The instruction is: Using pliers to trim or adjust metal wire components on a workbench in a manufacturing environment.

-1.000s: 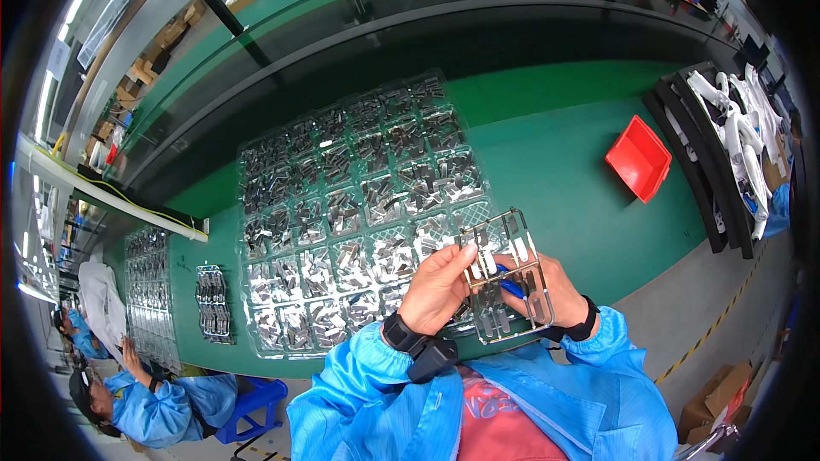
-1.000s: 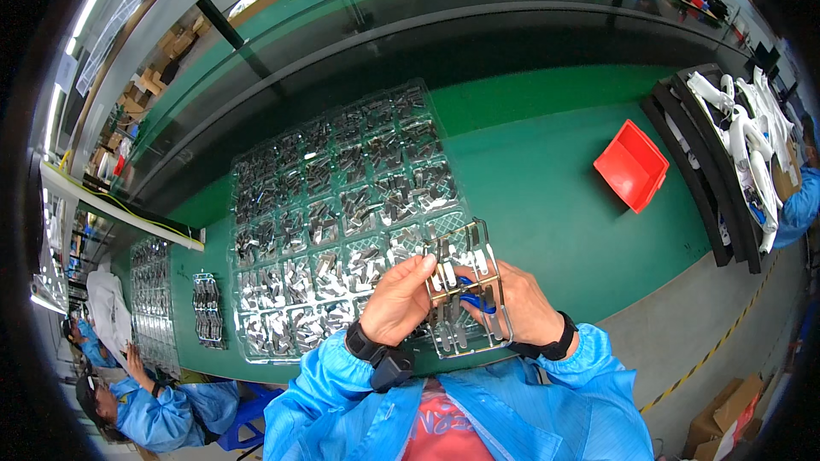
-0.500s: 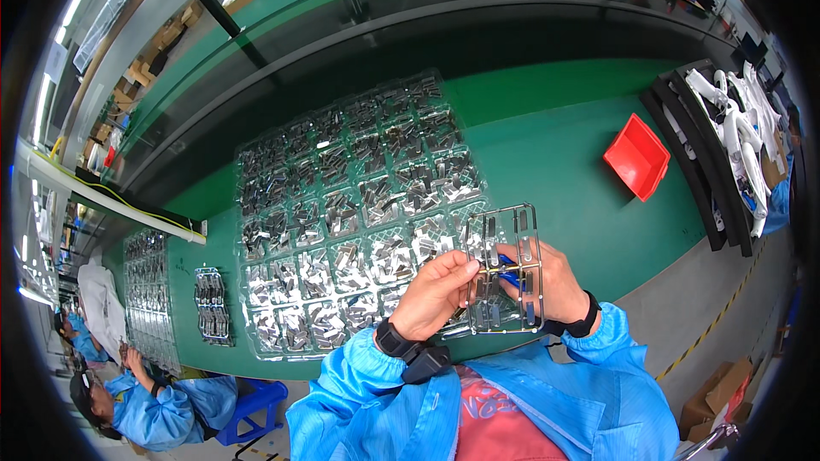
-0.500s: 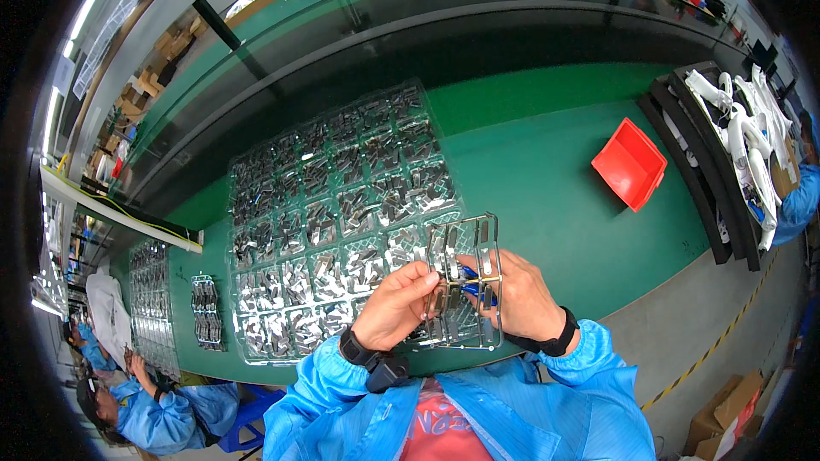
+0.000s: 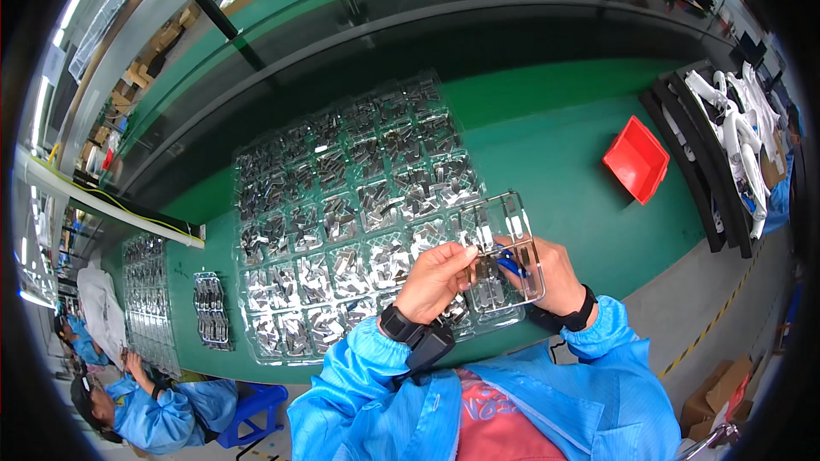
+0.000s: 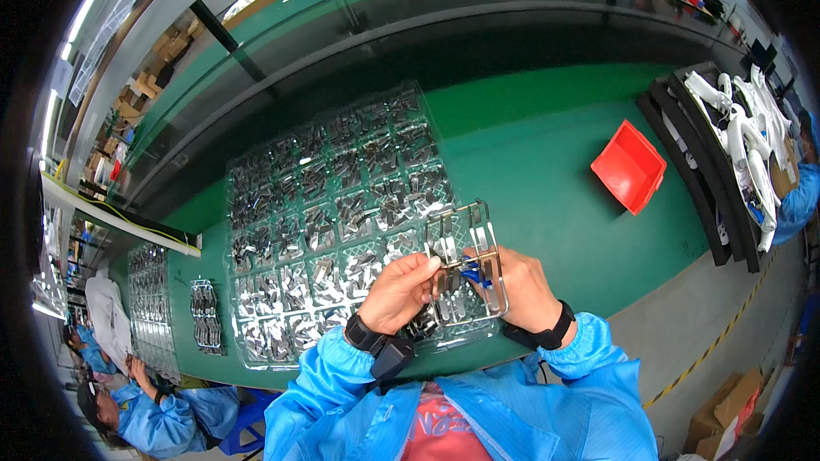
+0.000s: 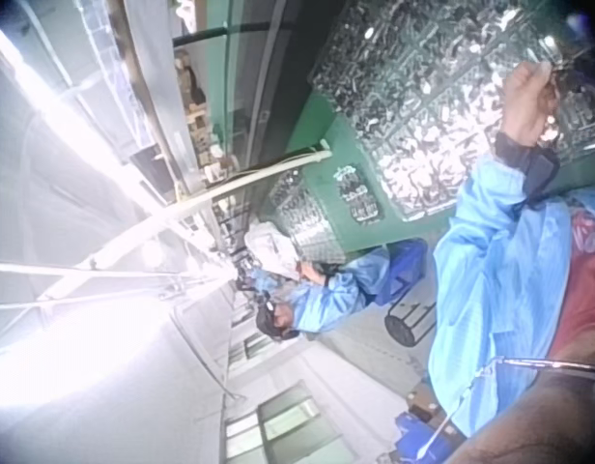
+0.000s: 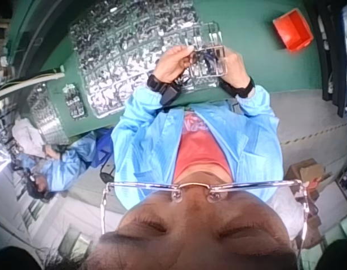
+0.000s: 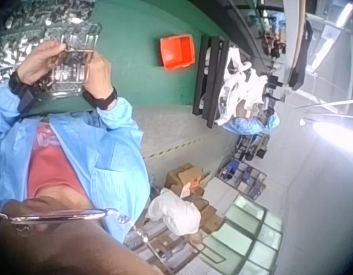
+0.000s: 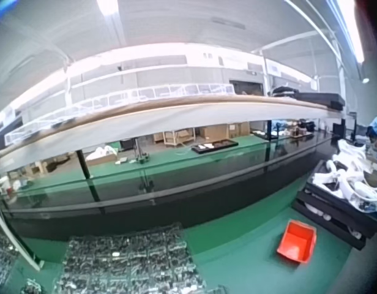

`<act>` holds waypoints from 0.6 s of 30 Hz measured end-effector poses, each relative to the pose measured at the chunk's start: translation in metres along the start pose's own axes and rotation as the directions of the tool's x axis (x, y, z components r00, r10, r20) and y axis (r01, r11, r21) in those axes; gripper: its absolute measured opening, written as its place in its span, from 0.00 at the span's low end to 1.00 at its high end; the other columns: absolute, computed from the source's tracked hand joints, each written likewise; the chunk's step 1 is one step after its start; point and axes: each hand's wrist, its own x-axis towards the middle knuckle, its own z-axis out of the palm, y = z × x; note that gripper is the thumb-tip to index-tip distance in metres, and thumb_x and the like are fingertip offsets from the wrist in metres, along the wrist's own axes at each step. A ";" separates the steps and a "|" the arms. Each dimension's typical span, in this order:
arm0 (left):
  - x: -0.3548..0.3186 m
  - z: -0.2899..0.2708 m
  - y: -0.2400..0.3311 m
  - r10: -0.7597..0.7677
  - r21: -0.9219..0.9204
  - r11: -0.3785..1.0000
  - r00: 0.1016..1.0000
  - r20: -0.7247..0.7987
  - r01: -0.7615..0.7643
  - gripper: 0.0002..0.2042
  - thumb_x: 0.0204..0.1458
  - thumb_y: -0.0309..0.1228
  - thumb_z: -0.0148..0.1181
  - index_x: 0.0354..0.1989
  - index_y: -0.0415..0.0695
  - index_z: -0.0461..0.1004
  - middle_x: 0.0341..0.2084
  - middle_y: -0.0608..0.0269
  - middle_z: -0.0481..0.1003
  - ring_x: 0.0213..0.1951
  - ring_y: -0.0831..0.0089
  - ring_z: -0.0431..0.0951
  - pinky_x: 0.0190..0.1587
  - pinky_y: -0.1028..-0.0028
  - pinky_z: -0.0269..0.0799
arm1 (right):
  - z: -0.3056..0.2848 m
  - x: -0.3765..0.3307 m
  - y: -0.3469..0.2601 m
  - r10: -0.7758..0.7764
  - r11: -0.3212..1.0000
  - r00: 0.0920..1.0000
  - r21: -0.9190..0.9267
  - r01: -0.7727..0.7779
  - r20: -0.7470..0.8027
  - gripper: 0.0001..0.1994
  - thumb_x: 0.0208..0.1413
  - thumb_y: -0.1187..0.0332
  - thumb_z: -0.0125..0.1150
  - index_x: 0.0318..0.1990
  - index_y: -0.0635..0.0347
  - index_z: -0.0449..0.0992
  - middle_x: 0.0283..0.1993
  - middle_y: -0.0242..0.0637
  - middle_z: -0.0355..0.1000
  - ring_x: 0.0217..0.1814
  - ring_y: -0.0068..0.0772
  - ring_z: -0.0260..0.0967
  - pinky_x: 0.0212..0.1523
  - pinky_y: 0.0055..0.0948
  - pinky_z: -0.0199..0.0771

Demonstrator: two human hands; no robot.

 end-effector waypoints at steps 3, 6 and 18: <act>0.001 0.001 0.000 0.012 -0.016 1.000 0.999 -0.040 -0.012 0.05 0.56 0.30 0.55 0.30 0.44 0.72 0.24 0.68 0.74 0.25 0.80 0.72 0.28 0.81 0.66 | 0.000 0.001 0.000 0.069 0.997 0.998 0.016 -0.069 0.007 0.23 0.38 0.76 0.64 0.48 0.59 0.73 0.36 0.43 0.71 0.35 0.46 0.71 0.34 0.36 0.72; -0.002 0.003 0.002 0.041 -0.028 0.999 0.998 -0.049 -0.043 0.03 0.55 0.28 0.56 0.32 0.43 0.72 0.26 0.67 0.74 0.27 0.79 0.73 0.28 0.81 0.67 | -0.001 0.000 0.000 0.082 0.997 0.997 -0.004 -0.082 0.006 0.21 0.41 0.72 0.65 0.47 0.59 0.73 0.37 0.42 0.70 0.37 0.45 0.70 0.34 0.37 0.71; -0.009 0.010 0.000 0.117 -0.064 0.991 0.993 -0.009 -0.118 0.02 0.55 0.26 0.55 0.35 0.43 0.72 0.28 0.68 0.74 0.27 0.80 0.72 0.31 0.81 0.68 | 0.000 -0.012 -0.008 0.064 0.979 0.997 0.193 -0.070 0.039 0.23 0.39 0.73 0.67 0.47 0.56 0.72 0.43 0.41 0.70 0.41 0.44 0.71 0.40 0.36 0.73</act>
